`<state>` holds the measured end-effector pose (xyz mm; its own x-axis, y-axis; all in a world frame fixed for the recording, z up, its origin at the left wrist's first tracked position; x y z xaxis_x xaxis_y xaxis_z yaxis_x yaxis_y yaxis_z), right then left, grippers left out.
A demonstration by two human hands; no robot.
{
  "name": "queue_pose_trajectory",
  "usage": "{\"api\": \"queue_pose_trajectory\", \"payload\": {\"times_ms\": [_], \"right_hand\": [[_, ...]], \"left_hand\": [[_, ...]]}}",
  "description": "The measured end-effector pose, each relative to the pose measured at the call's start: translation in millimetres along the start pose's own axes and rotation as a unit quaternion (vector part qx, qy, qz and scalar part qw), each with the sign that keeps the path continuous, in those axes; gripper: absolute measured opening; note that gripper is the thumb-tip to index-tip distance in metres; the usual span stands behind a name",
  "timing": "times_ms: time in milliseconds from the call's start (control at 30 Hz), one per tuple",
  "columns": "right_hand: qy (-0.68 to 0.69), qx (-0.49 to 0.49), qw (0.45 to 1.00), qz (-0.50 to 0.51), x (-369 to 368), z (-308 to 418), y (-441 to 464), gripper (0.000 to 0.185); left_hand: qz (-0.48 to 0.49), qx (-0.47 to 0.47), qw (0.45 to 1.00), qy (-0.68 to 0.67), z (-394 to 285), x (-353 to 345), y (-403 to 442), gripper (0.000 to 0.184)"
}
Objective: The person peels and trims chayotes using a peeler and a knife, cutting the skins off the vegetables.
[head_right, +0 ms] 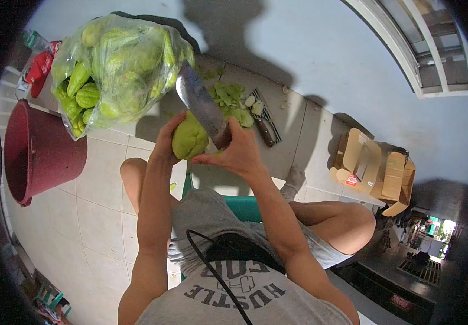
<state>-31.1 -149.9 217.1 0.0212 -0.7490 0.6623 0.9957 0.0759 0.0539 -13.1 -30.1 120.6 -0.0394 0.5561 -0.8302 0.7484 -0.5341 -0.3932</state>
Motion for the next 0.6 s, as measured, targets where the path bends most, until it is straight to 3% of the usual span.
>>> {"api": "queue_pose_trajectory", "payload": {"times_ms": [233, 433, 500, 600], "right_hand": [[-0.016, -0.001, 0.999, 0.046, -3, -3, 1, 0.086], [0.003, 0.018, 0.998, 0.055, -10, -6, -4, 0.086], [-0.051, -0.047, 0.993, 0.098, -22, -22, -10, 0.082], [-0.036, -0.021, 0.997, 0.066, -23, -19, -13, 0.079]], "left_hand": [[-0.021, 0.058, 0.998, 0.027, 10, -2, -4, 0.051], [-0.051, 0.031, 0.998, 0.035, 13, 10, 2, 0.050], [-0.056, 0.030, 0.998, 0.022, 12, 16, 8, 0.049], [-0.052, 0.011, 0.998, 0.017, 14, 24, 13, 0.050]]}}
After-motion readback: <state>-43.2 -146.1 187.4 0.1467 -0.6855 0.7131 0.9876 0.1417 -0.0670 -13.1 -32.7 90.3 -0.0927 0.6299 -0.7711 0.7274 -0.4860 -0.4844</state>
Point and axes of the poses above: each hand's wrist, its own y-axis towards the middle knuckle, its own x-axis out of the back of the hand, z = x × y, the point moved 10 cm from there along y, towards the middle knuckle, and after that the axes turned 3 degrees about -y, right-handed, at the moved point
